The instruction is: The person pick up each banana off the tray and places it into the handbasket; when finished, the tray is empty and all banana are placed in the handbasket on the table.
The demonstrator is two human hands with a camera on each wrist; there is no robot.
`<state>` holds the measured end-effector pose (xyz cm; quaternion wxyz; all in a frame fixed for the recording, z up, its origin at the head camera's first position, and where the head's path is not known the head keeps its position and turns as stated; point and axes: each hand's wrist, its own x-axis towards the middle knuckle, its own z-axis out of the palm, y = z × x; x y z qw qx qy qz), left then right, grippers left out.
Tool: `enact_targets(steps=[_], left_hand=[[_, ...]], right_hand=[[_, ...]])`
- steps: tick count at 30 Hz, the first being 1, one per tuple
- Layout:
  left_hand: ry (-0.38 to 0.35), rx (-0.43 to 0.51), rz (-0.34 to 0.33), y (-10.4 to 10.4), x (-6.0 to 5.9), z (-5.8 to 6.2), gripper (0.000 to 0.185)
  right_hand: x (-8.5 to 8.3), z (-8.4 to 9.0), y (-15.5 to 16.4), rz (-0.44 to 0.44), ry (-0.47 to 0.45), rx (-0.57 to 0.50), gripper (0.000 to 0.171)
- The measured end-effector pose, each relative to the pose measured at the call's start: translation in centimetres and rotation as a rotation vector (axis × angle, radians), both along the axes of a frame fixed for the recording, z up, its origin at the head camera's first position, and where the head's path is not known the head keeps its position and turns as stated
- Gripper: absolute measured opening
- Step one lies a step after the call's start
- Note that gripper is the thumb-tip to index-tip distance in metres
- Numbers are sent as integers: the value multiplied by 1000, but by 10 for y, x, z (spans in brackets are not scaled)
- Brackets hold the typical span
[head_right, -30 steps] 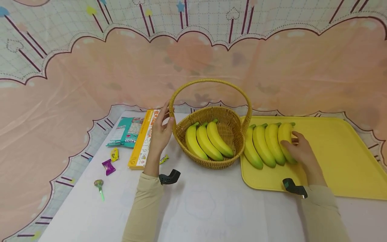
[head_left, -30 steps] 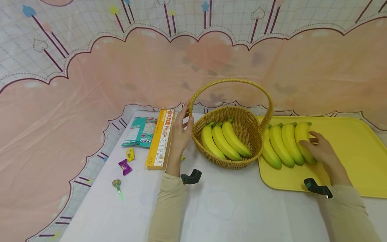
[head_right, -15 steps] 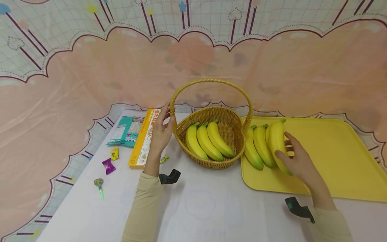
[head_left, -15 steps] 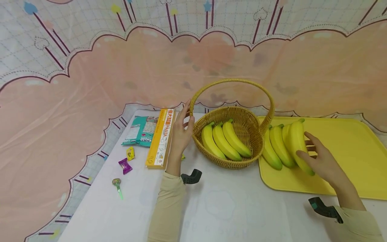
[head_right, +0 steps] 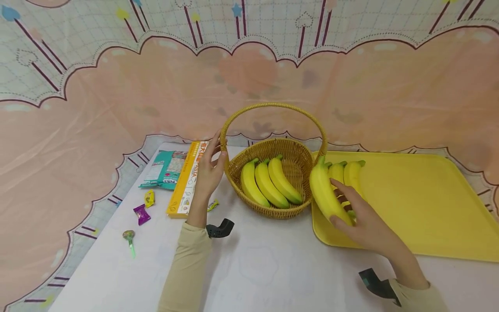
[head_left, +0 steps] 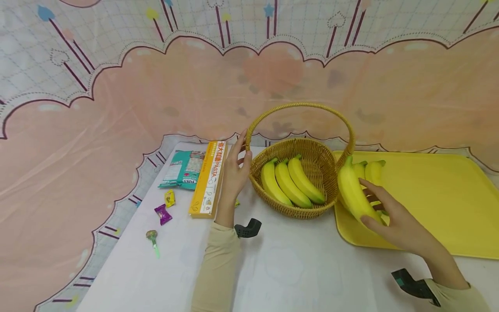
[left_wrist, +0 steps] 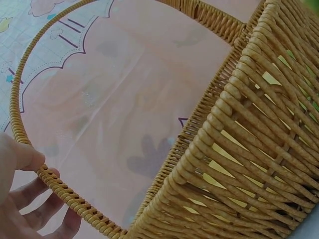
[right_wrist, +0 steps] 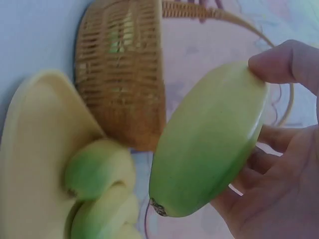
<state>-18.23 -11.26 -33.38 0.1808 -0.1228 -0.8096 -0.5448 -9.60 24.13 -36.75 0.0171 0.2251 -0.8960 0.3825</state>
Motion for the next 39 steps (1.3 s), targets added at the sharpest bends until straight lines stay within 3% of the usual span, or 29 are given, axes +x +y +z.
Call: enact_targets(steps=[8,20,30,39], left_hand=[[7,-11,2,1,0,-1,51],[19,4,6,-1,-1,-3,51],[13,3,2,-2,0,-3,51],[-8,-12,11,-2,0,-1,51]], right_hand=[[-19,15,-27,56,-37,99,76],[-82,33,-81,93,-269,107,84],[-114,29,-123,124,-301,249,87],[-124,19,-157,138,-379,300,90]])
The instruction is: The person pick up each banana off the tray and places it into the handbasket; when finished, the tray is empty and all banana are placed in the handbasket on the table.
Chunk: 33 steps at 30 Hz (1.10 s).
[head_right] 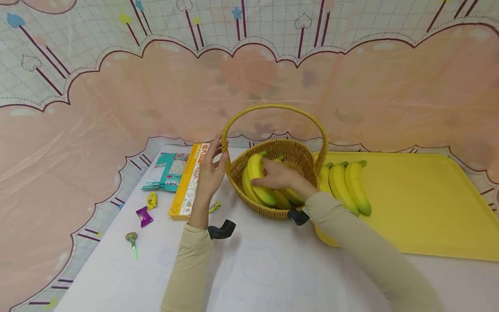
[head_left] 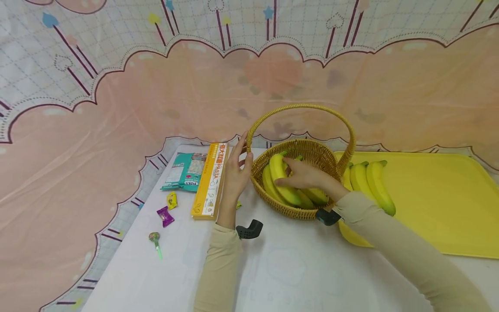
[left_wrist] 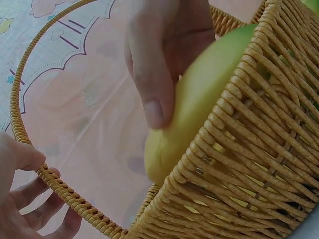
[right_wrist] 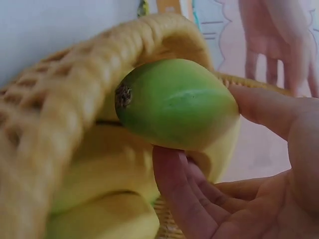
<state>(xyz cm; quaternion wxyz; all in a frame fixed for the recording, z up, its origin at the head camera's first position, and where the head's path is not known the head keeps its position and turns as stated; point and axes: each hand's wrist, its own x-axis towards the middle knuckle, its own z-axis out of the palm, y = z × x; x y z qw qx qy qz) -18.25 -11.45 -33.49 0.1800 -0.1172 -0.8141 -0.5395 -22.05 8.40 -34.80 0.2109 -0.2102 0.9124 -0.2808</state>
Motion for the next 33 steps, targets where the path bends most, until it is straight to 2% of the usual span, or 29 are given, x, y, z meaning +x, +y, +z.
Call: enact_targets(steps=[4,9,16,18,20,25,27,33], left_hand=[[6,1,-5,0,0,0,51],[14,-3,-3,0,-2,-2,50],[22,11,-10,-7,-22,-29,52],[34,2,-9,-8,-24,-31,52],[25,-3,-7,-6,-18,-23,52],[-13,-1,2,-5,-17,-19,52],[-7,0,5,-7,-23,-27,53],[5,-14,5,-8,-23,-29,53]], right_hand=[[2,-6,-14,1,-28,-6,92],[3,-10,-29,-8,-10,3,92],[2,-12,-28,-43,-39,-61,82],[2,-12,-23,-63,-43,-106,77],[3,-10,-16,-78,-25,-145,71],[10,-7,4,-109,60,-201,60],[14,-5,12,-129,103,-214,57],[29,-4,39,-174,215,-314,46]])
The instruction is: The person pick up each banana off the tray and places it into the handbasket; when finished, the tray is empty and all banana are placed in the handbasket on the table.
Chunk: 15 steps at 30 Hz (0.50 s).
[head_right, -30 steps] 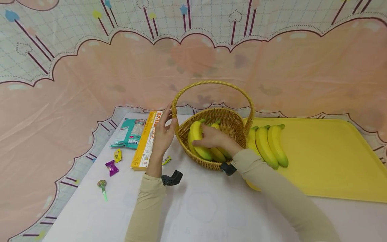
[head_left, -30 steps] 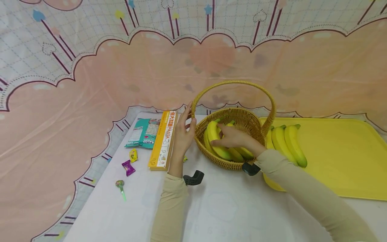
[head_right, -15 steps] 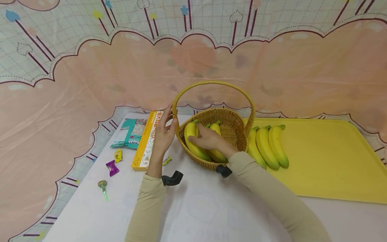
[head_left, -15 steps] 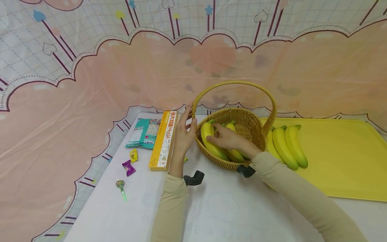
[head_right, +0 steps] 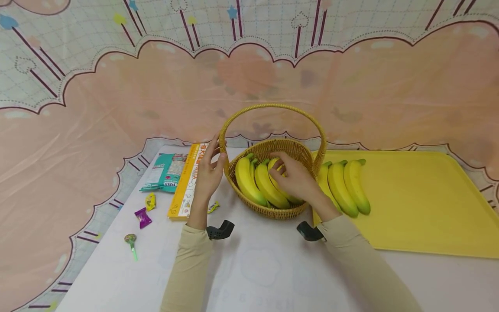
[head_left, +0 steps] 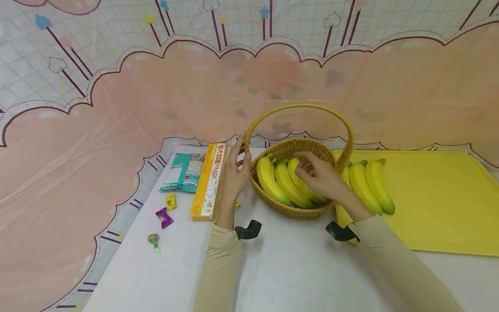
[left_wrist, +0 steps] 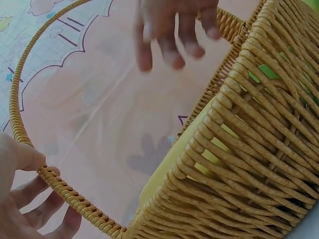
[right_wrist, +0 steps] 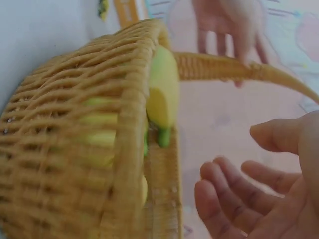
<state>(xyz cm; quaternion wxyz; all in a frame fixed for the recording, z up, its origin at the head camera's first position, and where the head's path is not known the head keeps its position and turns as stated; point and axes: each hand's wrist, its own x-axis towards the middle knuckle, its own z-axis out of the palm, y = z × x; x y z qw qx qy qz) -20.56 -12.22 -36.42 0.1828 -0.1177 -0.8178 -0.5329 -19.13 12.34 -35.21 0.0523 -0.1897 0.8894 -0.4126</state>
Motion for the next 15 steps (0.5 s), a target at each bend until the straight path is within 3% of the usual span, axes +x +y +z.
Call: enact_targets(steps=[8,12,15], left_hand=[[49,-47,5,-1,0,-3,51],[59,78,-31,-2,-5,-8,48],[-12,217,-52,-2,-7,-11,45]], right_hand=[[32,-6,46,-114,59,-86,38],[38,-11,74,-201,117,-146,36],[37,-18,97,-270,123,-207,38]])
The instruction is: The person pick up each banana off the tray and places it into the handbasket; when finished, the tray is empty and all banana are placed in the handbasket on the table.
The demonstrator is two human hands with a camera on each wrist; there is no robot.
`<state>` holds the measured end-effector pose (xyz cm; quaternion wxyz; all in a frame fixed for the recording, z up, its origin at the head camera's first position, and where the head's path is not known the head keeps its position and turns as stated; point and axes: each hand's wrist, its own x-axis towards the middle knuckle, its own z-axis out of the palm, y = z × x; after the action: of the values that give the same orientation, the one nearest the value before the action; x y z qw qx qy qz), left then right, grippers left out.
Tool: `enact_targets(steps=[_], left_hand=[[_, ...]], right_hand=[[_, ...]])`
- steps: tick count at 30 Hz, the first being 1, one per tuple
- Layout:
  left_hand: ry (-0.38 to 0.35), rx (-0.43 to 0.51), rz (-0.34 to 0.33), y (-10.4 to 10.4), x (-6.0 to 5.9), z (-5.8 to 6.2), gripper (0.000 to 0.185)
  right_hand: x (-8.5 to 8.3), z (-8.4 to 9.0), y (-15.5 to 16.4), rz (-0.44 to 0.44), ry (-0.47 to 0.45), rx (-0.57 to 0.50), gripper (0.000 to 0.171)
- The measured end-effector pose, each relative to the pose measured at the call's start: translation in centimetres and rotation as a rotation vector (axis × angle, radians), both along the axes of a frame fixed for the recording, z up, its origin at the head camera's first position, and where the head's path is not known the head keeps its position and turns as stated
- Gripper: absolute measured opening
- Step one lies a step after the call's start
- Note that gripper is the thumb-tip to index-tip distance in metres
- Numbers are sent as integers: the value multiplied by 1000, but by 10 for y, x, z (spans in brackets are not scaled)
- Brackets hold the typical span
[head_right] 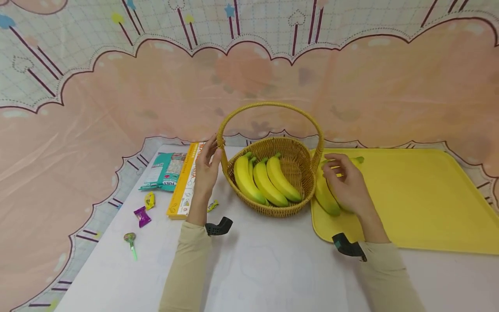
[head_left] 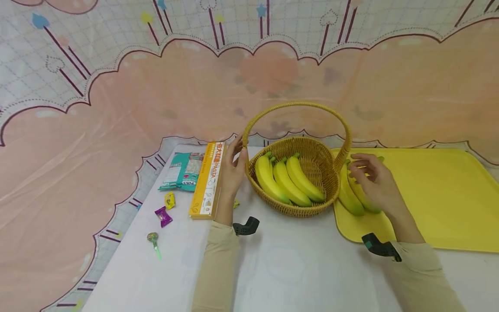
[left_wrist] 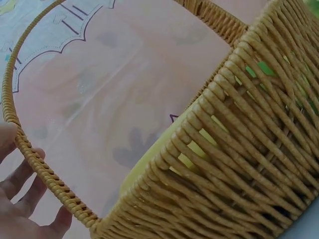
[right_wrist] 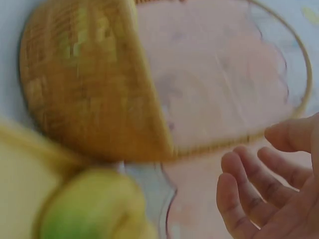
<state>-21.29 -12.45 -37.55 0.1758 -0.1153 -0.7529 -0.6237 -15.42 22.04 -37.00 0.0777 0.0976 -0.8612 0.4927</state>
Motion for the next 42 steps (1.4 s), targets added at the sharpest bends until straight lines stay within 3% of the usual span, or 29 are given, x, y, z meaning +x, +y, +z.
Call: enact_targets(steps=[4,7,13,22,26,34,42], left_hand=[[-74,113,-14,1,5,7,42],[-69,132,-31,3,9,14,41],[-70,123,-60,5,8,14,41],[-29,112,-94,6,5,15,38],[3,165,-104,6,4,14,35],[59,192,-69,9,1,7,31],[38,194,-45,12,0,6,33]], right_hand=[[-5,-12,28,-98,-41,50,45],[-10,-22,43,-136,-124,98,53],[-23,-38,61,-104,-334,178,73],[-24,-43,72,-93,-483,209,83],[-20,-43,73,-85,-486,206,84],[1,-40,66,-106,-398,208,80],[30,-26,63,-73,-279,218,76]])
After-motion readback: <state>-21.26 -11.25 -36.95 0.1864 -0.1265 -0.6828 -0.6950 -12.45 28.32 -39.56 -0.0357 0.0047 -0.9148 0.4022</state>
